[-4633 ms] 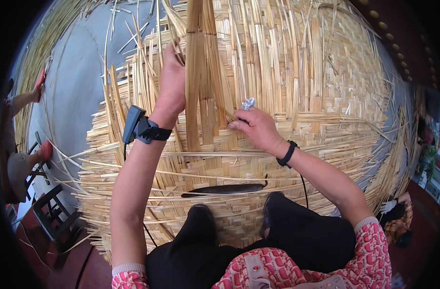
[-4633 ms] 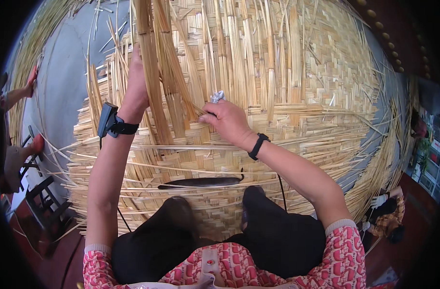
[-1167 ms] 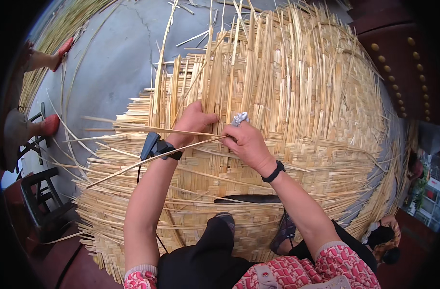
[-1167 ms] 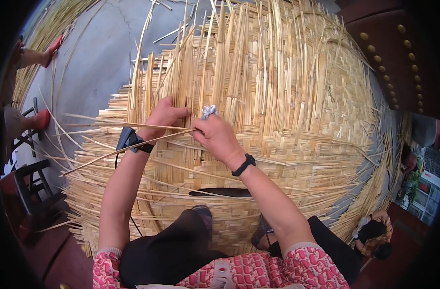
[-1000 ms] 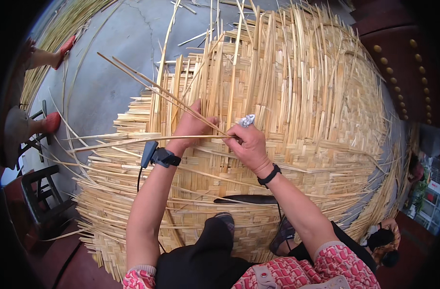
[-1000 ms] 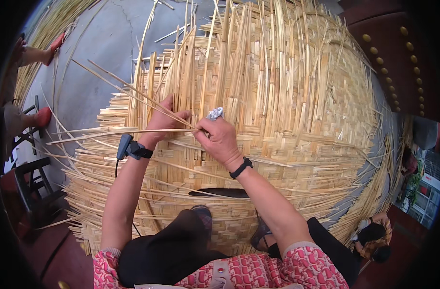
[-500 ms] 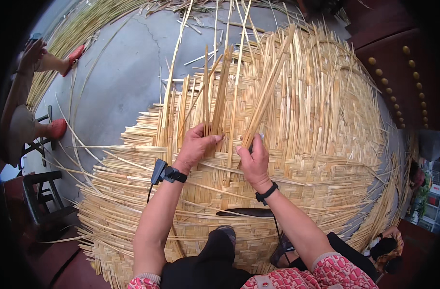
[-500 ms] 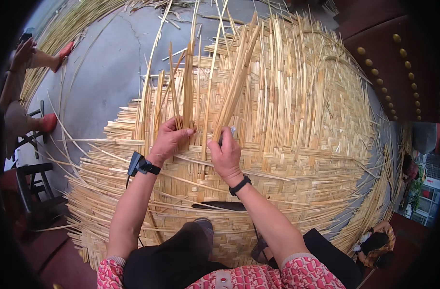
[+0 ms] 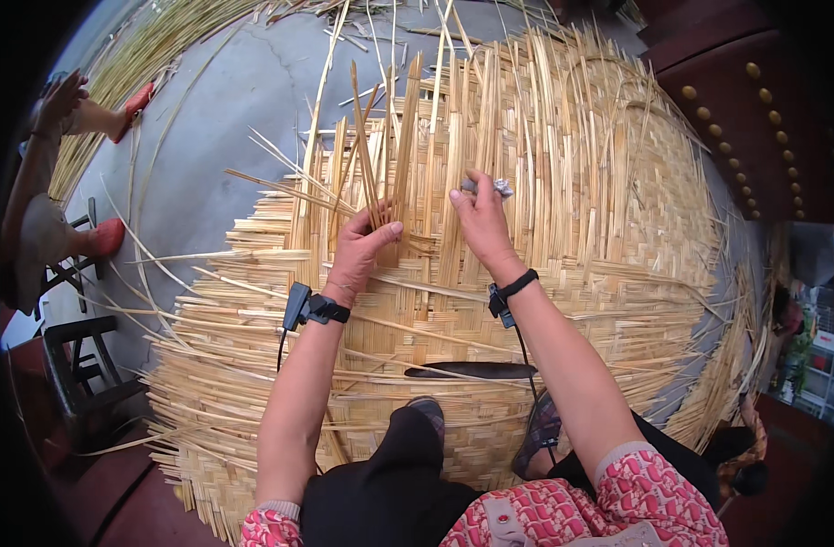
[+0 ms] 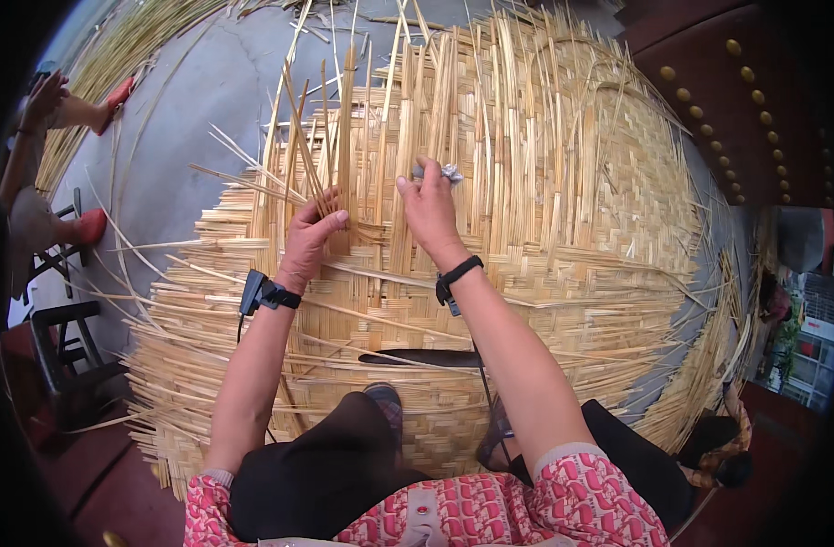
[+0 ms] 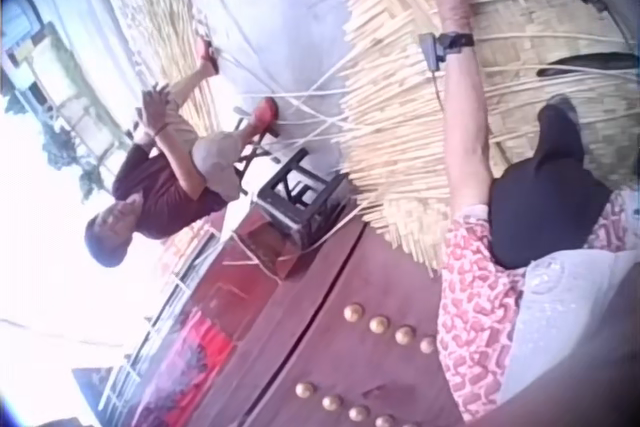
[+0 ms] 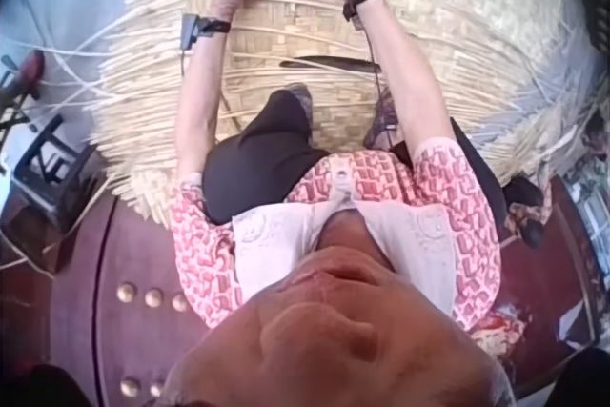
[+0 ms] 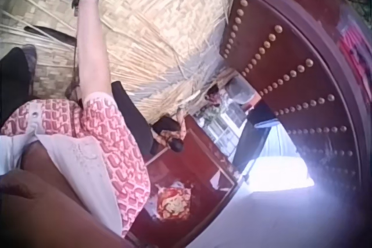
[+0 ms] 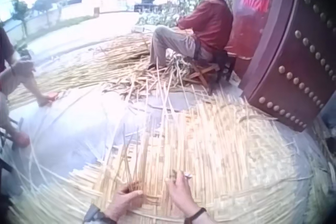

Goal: The recorder and other people are weaving bamboo strips into large mats on the floor of a workshop or courtyard.

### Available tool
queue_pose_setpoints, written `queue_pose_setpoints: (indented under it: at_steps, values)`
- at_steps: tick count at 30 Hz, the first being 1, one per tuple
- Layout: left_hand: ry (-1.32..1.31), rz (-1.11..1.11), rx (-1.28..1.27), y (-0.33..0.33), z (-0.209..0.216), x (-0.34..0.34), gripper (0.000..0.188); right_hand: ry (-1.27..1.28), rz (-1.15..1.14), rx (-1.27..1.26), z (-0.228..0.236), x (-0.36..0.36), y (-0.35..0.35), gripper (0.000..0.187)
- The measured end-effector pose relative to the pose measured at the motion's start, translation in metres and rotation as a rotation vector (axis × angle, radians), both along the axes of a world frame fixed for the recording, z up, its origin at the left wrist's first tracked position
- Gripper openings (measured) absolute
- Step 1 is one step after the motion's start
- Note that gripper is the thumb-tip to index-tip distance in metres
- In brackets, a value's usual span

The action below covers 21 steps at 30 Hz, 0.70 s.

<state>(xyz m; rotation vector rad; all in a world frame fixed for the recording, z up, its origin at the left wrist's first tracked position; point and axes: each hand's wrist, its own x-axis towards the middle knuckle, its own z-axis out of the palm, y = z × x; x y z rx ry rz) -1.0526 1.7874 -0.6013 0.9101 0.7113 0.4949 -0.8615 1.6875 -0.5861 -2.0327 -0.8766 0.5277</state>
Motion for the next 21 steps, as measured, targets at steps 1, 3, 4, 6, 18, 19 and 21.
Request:
queue_pose_setpoints:
  at_steps: [1,3,4,6,18,19,21]
  values:
    - [-0.008,0.000,-0.003,0.000,0.002,0.004,0.048,0.055,-0.027,-0.050,-0.003,0.008,0.008,0.055]
    - [0.001,-0.003,0.024,-0.002,0.005,0.002,0.046,0.120,-0.052,-0.097,0.001,0.013,0.017,0.061]
    - [0.014,0.004,0.032,-0.002,0.007,-0.001,0.046,0.456,-0.078,-0.038,0.015,0.013,0.022,0.061]
    - [0.029,0.011,0.039,-0.003,0.013,-0.003,0.047,0.881,-0.021,0.082,0.029,0.014,0.027,0.058]
    - [0.026,0.285,-0.011,-0.017,0.019,0.002,0.041,0.734,0.223,-0.173,0.036,0.019,0.011,0.025]
    - [0.020,0.314,0.012,-0.016,0.017,0.001,0.041,0.822,0.257,-0.190,0.041,0.018,0.011,0.024]
    - [0.003,0.323,0.036,-0.015,0.012,-0.001,0.042,0.914,0.357,-0.210,0.043,0.019,0.010,0.031]
